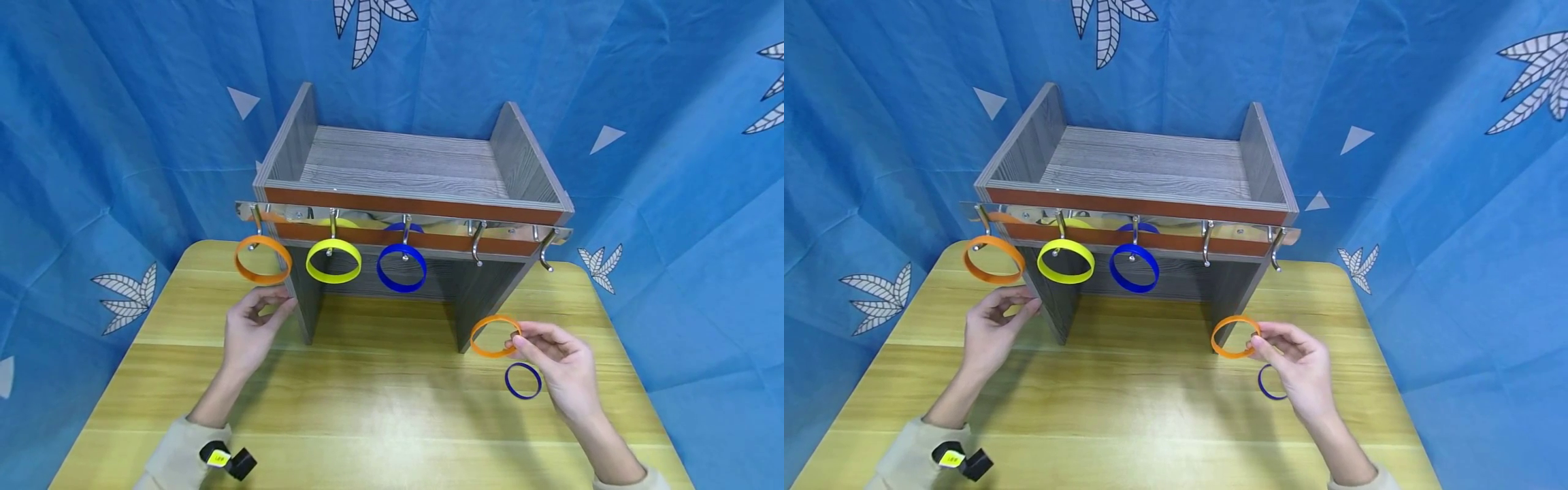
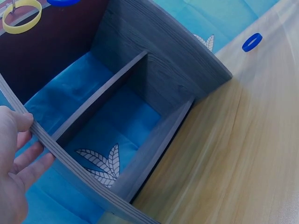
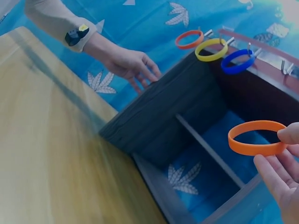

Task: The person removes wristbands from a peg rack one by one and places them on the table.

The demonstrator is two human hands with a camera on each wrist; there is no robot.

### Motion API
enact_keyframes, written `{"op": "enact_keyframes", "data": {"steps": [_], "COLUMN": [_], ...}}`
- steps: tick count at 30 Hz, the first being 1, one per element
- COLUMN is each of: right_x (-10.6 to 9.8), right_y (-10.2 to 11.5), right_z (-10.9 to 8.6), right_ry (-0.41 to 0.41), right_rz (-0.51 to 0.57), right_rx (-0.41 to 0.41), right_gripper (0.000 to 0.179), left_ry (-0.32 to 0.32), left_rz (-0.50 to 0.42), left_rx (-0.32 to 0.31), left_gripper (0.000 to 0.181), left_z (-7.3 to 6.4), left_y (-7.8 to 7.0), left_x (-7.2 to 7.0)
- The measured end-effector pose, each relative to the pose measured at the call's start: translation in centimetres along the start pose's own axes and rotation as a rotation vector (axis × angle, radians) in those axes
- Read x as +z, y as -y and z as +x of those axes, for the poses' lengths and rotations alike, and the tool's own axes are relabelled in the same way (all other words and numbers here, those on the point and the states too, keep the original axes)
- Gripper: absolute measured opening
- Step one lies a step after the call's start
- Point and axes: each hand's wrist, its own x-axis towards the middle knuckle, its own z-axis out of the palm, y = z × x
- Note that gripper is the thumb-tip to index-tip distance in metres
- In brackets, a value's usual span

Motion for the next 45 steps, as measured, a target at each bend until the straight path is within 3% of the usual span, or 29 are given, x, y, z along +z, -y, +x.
{"op": "enact_keyframes", "data": {"steps": [9,17,29,45], "right_x": [-0.7,-1.9,-3.2,-3.4], "right_y": [-1.8,-3.2,-5.0,-6.7], "right_z": [-0.7,-1.1,-2.0,-3.1], "right_ry": [-0.034,-0.096,-0.103,-0.096], "right_rz": [0.010,-0.091,-0.102,-0.127], "right_rx": [0.072,0.224,0.318,0.398], "right_gripper": [0.024,0.023,0.024,0.017], "left_ry": [-0.003,0.002,-0.004,-0.002], "left_rz": [0.005,0.034,0.001,0.008], "left_rx": [-0.009,-0.047,-0.022,-0.016], "left_gripper": [0.017,0.017,0.018,0.017], "left_z": [0.0,0.0,0.0,0.0], "left_y": [0.0,-0.3,-0.2,-0.1], "left_x": [-0.1,-0.1,0.0,0.0]}}
